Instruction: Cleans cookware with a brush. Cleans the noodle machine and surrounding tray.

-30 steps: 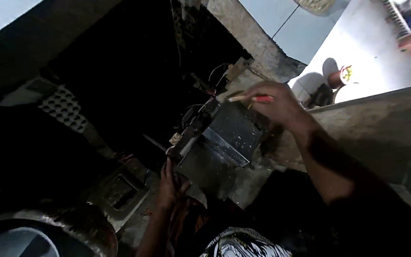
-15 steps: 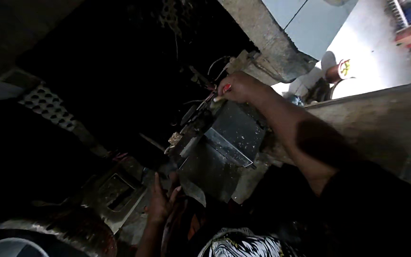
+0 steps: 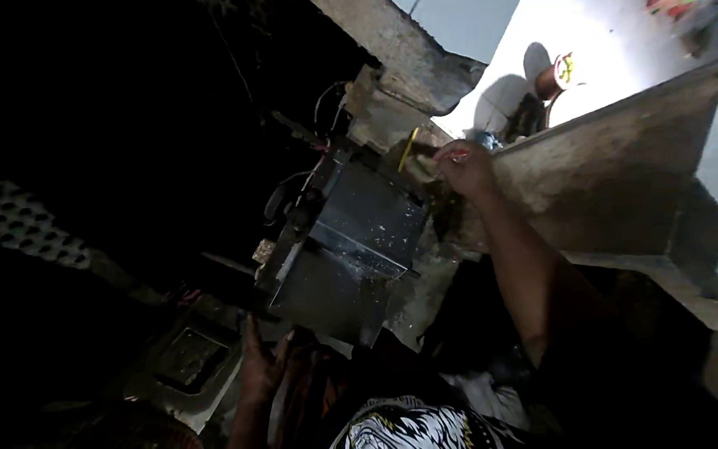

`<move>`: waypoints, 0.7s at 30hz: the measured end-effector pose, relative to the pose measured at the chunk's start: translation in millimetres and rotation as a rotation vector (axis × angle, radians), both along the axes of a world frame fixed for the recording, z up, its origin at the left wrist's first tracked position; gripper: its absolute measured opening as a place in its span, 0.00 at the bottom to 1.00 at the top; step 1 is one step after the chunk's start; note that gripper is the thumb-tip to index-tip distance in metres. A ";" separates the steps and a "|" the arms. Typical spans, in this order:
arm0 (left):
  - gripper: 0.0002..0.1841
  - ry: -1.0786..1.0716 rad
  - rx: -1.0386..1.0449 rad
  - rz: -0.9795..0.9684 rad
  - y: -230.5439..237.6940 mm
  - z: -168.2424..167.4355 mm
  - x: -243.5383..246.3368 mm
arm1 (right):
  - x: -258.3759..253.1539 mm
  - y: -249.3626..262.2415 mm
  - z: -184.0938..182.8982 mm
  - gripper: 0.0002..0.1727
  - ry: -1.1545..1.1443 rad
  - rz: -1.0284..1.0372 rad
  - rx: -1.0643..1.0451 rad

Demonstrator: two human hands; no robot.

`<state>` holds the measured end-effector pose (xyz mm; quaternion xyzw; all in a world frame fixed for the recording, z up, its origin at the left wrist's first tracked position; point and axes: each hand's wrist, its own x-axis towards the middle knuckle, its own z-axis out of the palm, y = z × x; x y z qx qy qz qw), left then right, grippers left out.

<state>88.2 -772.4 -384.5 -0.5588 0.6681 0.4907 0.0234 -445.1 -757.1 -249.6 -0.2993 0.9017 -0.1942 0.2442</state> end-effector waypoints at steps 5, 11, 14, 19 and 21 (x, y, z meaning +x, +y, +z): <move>0.53 -0.034 0.006 -0.044 3.5 3.1 -15.5 | -13.0 28.6 6.9 0.16 0.070 0.053 0.159; 0.47 -0.043 -0.017 -0.084 10.4 3.5 -30.1 | -19.3 94.7 -11.5 0.18 -0.220 -0.351 -0.039; 0.45 -0.081 -0.030 -0.110 11.4 10.1 -31.6 | -10.8 113.7 0.0 0.20 0.007 -0.403 0.068; 0.44 -0.158 -0.006 -0.131 13.0 11.6 -36.7 | 61.2 74.1 32.0 0.11 -0.597 -0.440 -0.542; 0.43 -0.186 -0.025 -0.154 11.8 14.6 -41.5 | 89.7 61.6 30.2 0.10 -0.690 -0.240 -0.437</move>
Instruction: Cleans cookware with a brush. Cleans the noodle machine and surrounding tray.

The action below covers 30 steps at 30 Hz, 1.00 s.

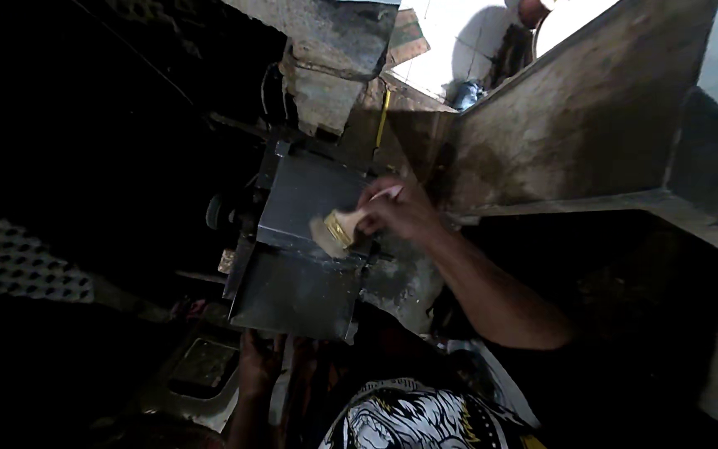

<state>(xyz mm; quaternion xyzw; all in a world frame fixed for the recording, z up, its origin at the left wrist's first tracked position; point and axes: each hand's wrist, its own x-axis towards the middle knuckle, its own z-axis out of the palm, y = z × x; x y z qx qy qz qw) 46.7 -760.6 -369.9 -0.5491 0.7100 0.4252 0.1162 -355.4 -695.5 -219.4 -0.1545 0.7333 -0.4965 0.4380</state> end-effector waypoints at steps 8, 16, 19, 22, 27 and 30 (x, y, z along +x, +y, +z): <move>0.43 -0.034 -0.018 0.043 -5.5 9.6 -9.1 | -47.6 49.1 4.8 0.10 0.392 -0.200 0.178; 0.63 0.025 -0.185 0.011 -18.6 30.6 -29.4 | -65.2 50.1 -24.3 0.15 0.530 -0.210 0.366; 0.74 0.220 -0.237 0.024 -24.6 21.8 -23.5 | -48.3 72.3 -39.1 0.14 0.041 -0.409 0.215; 0.81 0.227 -0.256 -0.041 -28.0 24.5 -22.5 | -25.3 81.6 -61.6 0.14 0.138 -0.410 0.263; 0.81 0.303 -0.348 -0.034 -26.8 34.0 -23.5 | -41.9 130.3 -56.5 0.14 0.713 -0.137 0.450; 0.81 0.345 -0.419 -0.051 -29.0 48.0 -26.8 | -41.7 160.5 -40.9 0.13 0.625 -0.161 0.289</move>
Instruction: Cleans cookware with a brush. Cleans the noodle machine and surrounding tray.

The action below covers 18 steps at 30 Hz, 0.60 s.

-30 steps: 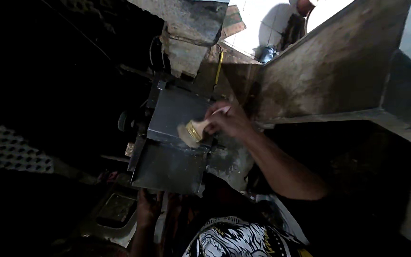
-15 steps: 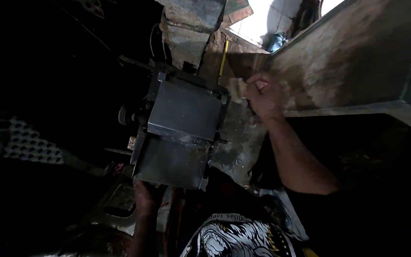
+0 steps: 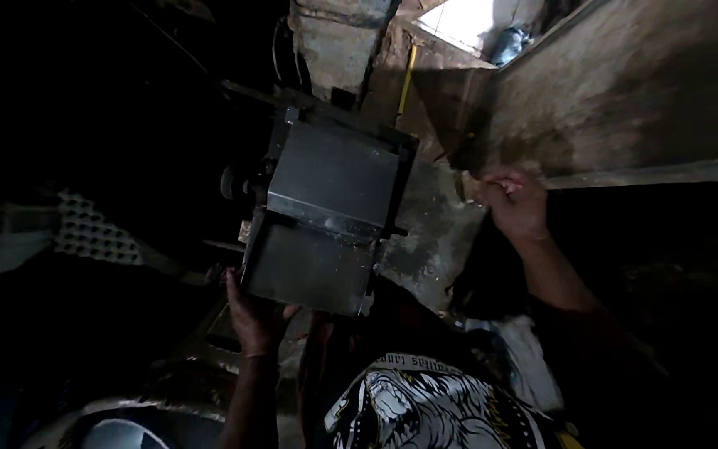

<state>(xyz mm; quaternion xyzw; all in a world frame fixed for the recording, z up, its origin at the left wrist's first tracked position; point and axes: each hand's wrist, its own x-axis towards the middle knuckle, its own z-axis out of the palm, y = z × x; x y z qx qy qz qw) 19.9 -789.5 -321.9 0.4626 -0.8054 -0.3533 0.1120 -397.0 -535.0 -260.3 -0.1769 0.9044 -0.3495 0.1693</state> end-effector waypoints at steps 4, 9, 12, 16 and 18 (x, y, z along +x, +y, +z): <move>0.78 0.130 -0.111 -0.065 -12.1 47.1 -17.4 | 24.8 15.7 26.6 0.10 -0.160 -0.067 -0.228; 0.68 0.162 -0.209 -0.281 -50.4 135.6 -85.4 | 37.9 23.3 56.5 0.11 -0.160 -0.018 -0.173; 0.62 0.100 -0.296 -0.423 -80.2 186.9 -147.4 | 45.6 24.8 80.0 0.10 -0.236 0.058 -0.242; 0.56 0.083 -0.350 -0.479 -113.9 216.9 -231.8 | 75.9 5.4 105.9 0.07 -0.414 0.260 -0.405; 0.41 0.157 -0.298 -0.520 -120.0 225.1 -261.8 | 106.4 -19.6 113.9 0.07 -0.391 0.405 -0.299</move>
